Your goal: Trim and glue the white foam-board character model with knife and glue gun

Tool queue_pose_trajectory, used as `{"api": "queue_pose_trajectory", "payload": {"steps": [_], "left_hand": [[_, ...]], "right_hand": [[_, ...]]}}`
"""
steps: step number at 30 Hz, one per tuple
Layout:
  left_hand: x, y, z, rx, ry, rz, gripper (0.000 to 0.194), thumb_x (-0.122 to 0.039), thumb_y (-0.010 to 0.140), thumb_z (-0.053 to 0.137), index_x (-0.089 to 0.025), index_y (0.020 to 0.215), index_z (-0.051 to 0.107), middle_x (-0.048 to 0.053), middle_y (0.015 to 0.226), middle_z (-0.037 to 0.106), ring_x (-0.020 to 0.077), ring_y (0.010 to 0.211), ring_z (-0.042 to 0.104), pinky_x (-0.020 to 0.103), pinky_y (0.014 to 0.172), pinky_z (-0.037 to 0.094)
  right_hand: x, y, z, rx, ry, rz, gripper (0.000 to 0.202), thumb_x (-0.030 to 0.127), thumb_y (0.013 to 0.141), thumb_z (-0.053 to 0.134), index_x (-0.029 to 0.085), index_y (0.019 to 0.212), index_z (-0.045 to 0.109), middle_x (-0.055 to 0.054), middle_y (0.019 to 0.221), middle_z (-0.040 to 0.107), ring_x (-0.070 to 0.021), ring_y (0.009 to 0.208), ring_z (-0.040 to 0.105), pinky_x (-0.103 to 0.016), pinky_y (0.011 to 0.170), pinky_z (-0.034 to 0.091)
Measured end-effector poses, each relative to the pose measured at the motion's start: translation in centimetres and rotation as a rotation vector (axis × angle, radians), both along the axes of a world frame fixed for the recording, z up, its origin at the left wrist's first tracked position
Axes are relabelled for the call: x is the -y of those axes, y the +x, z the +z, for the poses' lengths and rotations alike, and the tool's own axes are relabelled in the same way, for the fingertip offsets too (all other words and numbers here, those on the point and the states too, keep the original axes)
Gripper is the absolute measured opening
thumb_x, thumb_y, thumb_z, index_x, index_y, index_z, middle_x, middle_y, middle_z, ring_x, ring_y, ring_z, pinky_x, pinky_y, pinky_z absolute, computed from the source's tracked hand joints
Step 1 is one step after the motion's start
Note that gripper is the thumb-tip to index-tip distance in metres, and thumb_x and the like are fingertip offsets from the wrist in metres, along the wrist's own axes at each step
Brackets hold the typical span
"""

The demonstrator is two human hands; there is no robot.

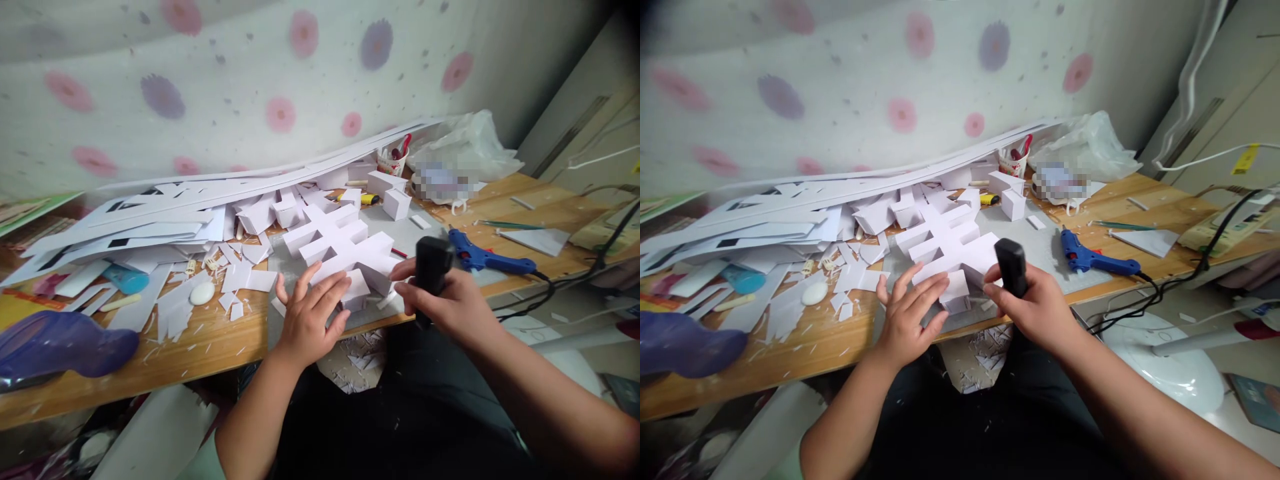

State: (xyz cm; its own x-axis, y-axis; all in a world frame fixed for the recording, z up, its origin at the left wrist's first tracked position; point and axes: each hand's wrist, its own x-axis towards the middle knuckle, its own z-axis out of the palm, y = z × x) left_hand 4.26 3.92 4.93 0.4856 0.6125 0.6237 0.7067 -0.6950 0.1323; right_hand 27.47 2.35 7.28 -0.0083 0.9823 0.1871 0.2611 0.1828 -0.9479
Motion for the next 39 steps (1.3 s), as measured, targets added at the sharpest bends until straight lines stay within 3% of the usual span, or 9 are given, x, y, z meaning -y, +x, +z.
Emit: {"api": "queue_pose_trajectory", "payload": {"steps": [4, 7, 12, 17, 20, 23, 27, 33, 39], "left_hand": [[-0.3, 0.8, 0.2, -0.055, 0.012, -0.08, 0.034, -0.024, 0.087, 0.058, -0.027, 0.121, 0.06, 0.001, 0.124, 0.067, 0.0268, 0.13, 0.047, 0.054, 0.115, -0.005], [-0.5, 1.4, -0.1, -0.037, 0.03, -0.07, 0.03, -0.022, 0.088, 0.057, -0.027, 0.118, 0.062, 0.001, 0.119, 0.07, 0.025, 0.127, 0.051, 0.053, 0.115, -0.007], [-0.7, 1.9, -0.6, 0.022, 0.08, -0.044, 0.026, -0.02, 0.088, 0.06, -0.027, 0.112, 0.063, 0.0, 0.114, 0.072, 0.0235, 0.12, 0.057, 0.053, 0.115, -0.004], [-0.8, 2.0, -0.8, 0.022, 0.09, -0.033, 0.03, -0.014, 0.085, 0.061, -0.028, 0.112, 0.063, -0.001, 0.113, 0.072, 0.0226, 0.118, 0.058, 0.053, 0.114, 0.001], [-0.7, 1.9, -0.7, 0.02, 0.069, -0.031, 0.03, -0.016, 0.086, 0.061, -0.028, 0.113, 0.063, -0.001, 0.114, 0.072, 0.0233, 0.117, 0.058, 0.053, 0.113, 0.004], [-0.6, 1.8, -0.3, 0.01, 0.039, -0.037, 0.026, -0.022, 0.087, 0.06, -0.028, 0.112, 0.063, -0.001, 0.115, 0.072, 0.0245, 0.117, 0.058, 0.052, 0.111, 0.006], [-0.6, 1.7, 0.2, -0.015, 0.013, -0.038, 0.027, -0.028, 0.088, 0.058, -0.026, 0.115, 0.061, 0.001, 0.119, 0.07, 0.0252, 0.116, 0.059, 0.05, 0.107, 0.012], [-0.8, 1.2, -0.2, -0.024, 0.005, -0.04, 0.028, -0.028, 0.089, 0.059, -0.027, 0.117, 0.06, 0.0, 0.122, 0.068, 0.0249, 0.118, 0.056, 0.046, 0.096, 0.022], [-0.9, 0.8, -0.8, -0.023, 0.006, -0.056, 0.031, -0.027, 0.09, 0.057, -0.026, 0.121, 0.058, 0.0, 0.129, 0.064, 0.0248, 0.121, 0.052, 0.044, 0.087, 0.026]], "right_hand": [[0.3, 1.2, -0.2, -0.252, -0.049, 0.141, 0.03, 0.047, 0.084, 0.061, 0.019, 0.072, 0.064, -0.003, 0.063, 0.064, -0.0176, 0.061, 0.06, -0.03, 0.06, 0.048], [0.3, 2.1, -0.3, -0.212, 0.032, 0.123, 0.036, 0.05, 0.088, 0.056, 0.02, 0.07, 0.067, -0.004, 0.07, 0.067, -0.018, 0.069, 0.06, -0.03, 0.066, 0.046], [0.1, 3.1, -0.4, -0.131, 0.024, 0.044, 0.047, 0.055, 0.09, 0.049, 0.019, 0.061, 0.061, -0.002, 0.057, 0.058, -0.014, 0.055, 0.05, -0.027, 0.053, 0.04], [-0.3, 3.5, -1.1, -0.274, -0.039, -0.007, 0.032, 0.048, 0.073, 0.074, 0.021, 0.074, 0.058, 0.002, 0.062, 0.055, -0.0137, 0.057, 0.053, -0.025, 0.049, 0.043], [-0.6, 3.6, -0.7, -0.327, -0.027, 0.057, 0.033, 0.039, 0.067, 0.08, 0.023, 0.085, 0.058, 0.003, 0.071, 0.059, -0.0149, 0.061, 0.059, -0.025, 0.05, 0.048], [-0.6, 3.4, 0.7, -0.254, 0.086, 0.079, 0.029, 0.031, 0.071, 0.078, 0.024, 0.086, 0.055, 0.001, 0.077, 0.065, -0.0166, 0.067, 0.065, -0.028, 0.058, 0.056], [-0.5, 2.0, 2.3, -0.061, 0.363, -0.025, 0.027, 0.023, 0.073, 0.076, 0.025, 0.087, 0.053, -0.002, 0.089, 0.071, -0.019, 0.083, 0.07, -0.03, 0.073, 0.058], [-0.4, 0.0, 1.4, 0.3, 0.535, -0.008, 0.026, 0.019, 0.079, 0.07, 0.025, 0.1, 0.056, -0.005, 0.104, 0.072, -0.0219, 0.1, 0.069, -0.03, 0.081, 0.057], [0.2, -1.3, 1.3, 0.424, 0.63, 0.005, 0.026, 0.014, 0.079, 0.067, 0.024, 0.1, 0.056, -0.005, 0.103, 0.073, -0.0203, 0.1, 0.07, -0.028, 0.084, 0.057]]}}
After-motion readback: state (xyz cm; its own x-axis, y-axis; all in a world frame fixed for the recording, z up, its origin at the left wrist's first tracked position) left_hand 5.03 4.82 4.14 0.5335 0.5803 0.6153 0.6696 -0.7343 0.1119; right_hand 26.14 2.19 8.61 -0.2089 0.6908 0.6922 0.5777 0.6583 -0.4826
